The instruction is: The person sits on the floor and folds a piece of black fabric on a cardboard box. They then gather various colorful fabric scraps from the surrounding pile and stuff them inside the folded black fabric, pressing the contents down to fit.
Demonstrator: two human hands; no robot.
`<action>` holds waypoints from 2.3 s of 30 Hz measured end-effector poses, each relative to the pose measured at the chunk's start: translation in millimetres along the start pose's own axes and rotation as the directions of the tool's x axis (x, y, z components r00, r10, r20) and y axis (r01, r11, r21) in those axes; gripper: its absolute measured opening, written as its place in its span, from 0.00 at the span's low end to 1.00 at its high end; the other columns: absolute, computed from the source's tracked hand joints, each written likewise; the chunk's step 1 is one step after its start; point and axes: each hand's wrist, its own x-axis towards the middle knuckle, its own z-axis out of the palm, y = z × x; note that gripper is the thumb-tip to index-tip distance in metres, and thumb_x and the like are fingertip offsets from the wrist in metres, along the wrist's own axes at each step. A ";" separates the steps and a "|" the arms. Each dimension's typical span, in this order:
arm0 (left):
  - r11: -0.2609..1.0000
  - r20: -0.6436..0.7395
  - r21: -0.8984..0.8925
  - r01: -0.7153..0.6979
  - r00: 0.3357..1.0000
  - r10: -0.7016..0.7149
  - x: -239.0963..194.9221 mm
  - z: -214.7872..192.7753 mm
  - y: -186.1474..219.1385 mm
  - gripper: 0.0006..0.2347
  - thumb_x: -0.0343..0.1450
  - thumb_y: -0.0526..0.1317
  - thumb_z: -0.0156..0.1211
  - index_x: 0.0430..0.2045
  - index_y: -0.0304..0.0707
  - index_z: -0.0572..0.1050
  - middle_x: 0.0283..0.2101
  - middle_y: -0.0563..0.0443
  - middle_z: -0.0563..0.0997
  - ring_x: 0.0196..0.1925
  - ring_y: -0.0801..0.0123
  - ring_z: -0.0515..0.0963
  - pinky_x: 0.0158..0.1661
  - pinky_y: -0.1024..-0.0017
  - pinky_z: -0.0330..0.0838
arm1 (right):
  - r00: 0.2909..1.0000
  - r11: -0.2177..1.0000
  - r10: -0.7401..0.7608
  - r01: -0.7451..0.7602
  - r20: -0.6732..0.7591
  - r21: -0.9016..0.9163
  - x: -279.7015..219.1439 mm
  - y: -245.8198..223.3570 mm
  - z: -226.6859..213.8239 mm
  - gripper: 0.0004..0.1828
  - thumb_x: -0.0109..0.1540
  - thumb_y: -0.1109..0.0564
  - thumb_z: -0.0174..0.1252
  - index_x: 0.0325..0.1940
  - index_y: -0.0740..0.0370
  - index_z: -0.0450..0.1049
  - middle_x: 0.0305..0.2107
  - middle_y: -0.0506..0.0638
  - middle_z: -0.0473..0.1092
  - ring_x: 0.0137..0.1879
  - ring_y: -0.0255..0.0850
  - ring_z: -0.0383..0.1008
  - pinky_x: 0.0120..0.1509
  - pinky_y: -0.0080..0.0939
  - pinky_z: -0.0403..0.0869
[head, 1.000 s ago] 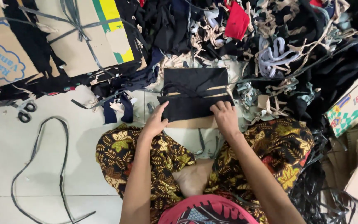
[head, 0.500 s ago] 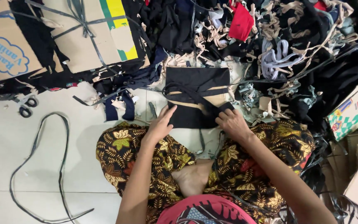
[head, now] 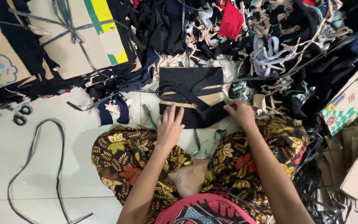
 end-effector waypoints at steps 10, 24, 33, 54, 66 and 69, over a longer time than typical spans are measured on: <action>0.996 0.256 -0.078 0.030 0.967 -0.009 -2.8 12.0 -0.8 0.31 0.75 0.49 0.55 0.74 0.51 0.52 0.78 0.40 0.41 0.78 0.38 0.43 0.67 0.32 0.46 | 0.989 0.992 0.082 -0.093 0.119 0.088 -22.5 7.4 -18.2 0.19 0.64 0.36 0.57 0.49 0.47 0.81 0.45 0.57 0.79 0.55 0.60 0.77 0.62 0.59 0.73; 0.986 -0.378 -0.118 -0.119 0.923 0.066 63.7 59.2 7.4 0.12 0.72 0.44 0.58 0.50 0.58 0.76 0.48 0.50 0.72 0.50 0.52 0.76 0.36 0.56 0.75 | 0.993 0.899 -0.037 -0.017 0.115 0.438 -8.3 16.5 4.9 0.18 0.64 0.46 0.65 0.52 0.57 0.80 0.25 0.57 0.74 0.32 0.44 0.75 0.40 0.47 0.75; 0.943 -0.248 0.053 -0.329 0.910 0.332 136.2 80.4 24.1 0.07 0.69 0.36 0.55 0.19 0.49 0.75 0.34 0.58 0.60 0.38 0.60 0.62 0.34 0.61 0.58 | 0.921 0.733 -0.088 -0.199 0.381 0.650 -33.0 -15.3 -30.8 0.21 0.68 0.63 0.54 0.66 0.66 0.71 0.57 0.68 0.70 0.62 0.60 0.71 0.57 0.64 0.74; 0.973 -0.057 -0.012 -0.232 0.971 0.231 125.7 19.6 -7.7 0.02 0.71 0.39 0.53 0.30 0.53 0.72 0.33 0.57 0.76 0.46 0.59 0.75 0.47 0.54 0.63 | 0.903 0.745 -0.061 -0.242 0.425 0.622 2.8 31.9 35.9 0.29 0.61 0.63 0.64 0.66 0.58 0.66 0.44 0.58 0.74 0.45 0.48 0.79 0.45 0.51 0.83; 0.983 -0.365 -0.063 -0.172 0.921 0.138 101.3 -16.7 1.4 0.13 0.74 0.36 0.54 0.53 0.46 0.73 0.65 0.43 0.67 0.66 0.51 0.68 0.56 0.50 0.68 | 0.963 0.972 -0.180 0.144 0.202 0.184 -17.7 -1.9 19.8 0.38 0.59 0.52 0.66 0.68 0.55 0.55 0.56 0.65 0.60 0.58 0.70 0.72 0.60 0.69 0.76; 0.979 -0.577 -0.203 -0.008 0.809 -0.113 104.5 1.3 -24.5 0.14 0.72 0.32 0.59 0.52 0.37 0.73 0.57 0.35 0.71 0.59 0.41 0.74 0.51 0.52 0.75 | 0.942 0.944 -0.331 0.331 -0.052 -0.011 -33.3 -20.3 11.3 0.38 0.57 0.56 0.68 0.67 0.61 0.57 0.50 0.60 0.58 0.56 0.70 0.72 0.56 0.66 0.78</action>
